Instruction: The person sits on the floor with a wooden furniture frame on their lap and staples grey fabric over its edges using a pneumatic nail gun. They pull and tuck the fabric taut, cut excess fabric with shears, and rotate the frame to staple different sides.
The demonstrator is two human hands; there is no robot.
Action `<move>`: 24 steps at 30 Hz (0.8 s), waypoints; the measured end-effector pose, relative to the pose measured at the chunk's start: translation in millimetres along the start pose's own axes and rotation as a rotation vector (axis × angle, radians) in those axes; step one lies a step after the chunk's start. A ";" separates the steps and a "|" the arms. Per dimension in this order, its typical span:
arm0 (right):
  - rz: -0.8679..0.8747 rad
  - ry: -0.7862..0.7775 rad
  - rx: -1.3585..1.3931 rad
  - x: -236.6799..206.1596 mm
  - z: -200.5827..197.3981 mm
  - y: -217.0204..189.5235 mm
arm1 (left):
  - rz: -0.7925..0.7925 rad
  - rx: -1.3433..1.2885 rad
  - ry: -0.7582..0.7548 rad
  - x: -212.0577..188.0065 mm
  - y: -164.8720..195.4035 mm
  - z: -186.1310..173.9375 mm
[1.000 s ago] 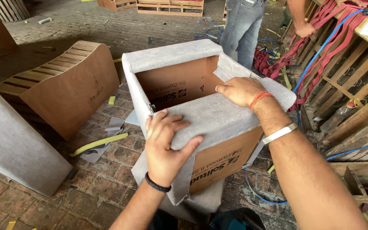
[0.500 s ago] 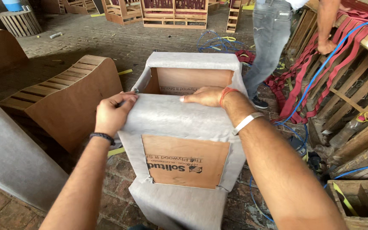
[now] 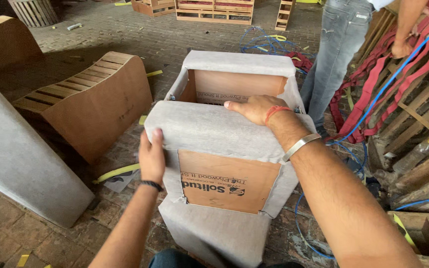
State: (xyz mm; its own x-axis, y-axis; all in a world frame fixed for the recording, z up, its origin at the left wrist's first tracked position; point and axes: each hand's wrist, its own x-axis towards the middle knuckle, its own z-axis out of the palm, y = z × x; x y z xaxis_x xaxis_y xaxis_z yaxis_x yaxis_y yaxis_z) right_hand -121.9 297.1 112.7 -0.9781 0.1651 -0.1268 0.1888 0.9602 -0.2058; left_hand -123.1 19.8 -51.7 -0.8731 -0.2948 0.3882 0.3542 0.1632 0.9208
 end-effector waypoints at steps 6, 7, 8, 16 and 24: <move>-0.017 0.064 0.138 19.8 9.5 10.8 | 0.006 0.220 -0.116 -28.0 -55.0 -7.1; -0.043 0.067 0.191 24.7 10.2 10.1 | 0.011 0.244 -0.133 -22.3 -57.3 -11.0; -0.031 0.066 0.174 28.8 11.8 7.9 | 0.019 0.269 -0.145 -14.0 -57.0 -15.7; 0.054 0.135 0.339 14.7 10.1 7.6 | 0.196 0.262 -0.195 48.4 -25.5 -18.2; 0.052 -0.028 1.248 -27.6 9.9 -15.1 | 0.368 0.078 -0.252 150.5 46.5 9.5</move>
State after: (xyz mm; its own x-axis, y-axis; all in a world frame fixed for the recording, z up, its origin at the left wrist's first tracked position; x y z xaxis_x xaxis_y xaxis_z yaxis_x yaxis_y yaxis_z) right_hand -97.0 275.8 109.6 -0.9676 0.1772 -0.1798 0.1964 0.0811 -0.9772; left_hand -241.2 -8.0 49.2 -0.7517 0.0325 0.6587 0.6381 0.2879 0.7141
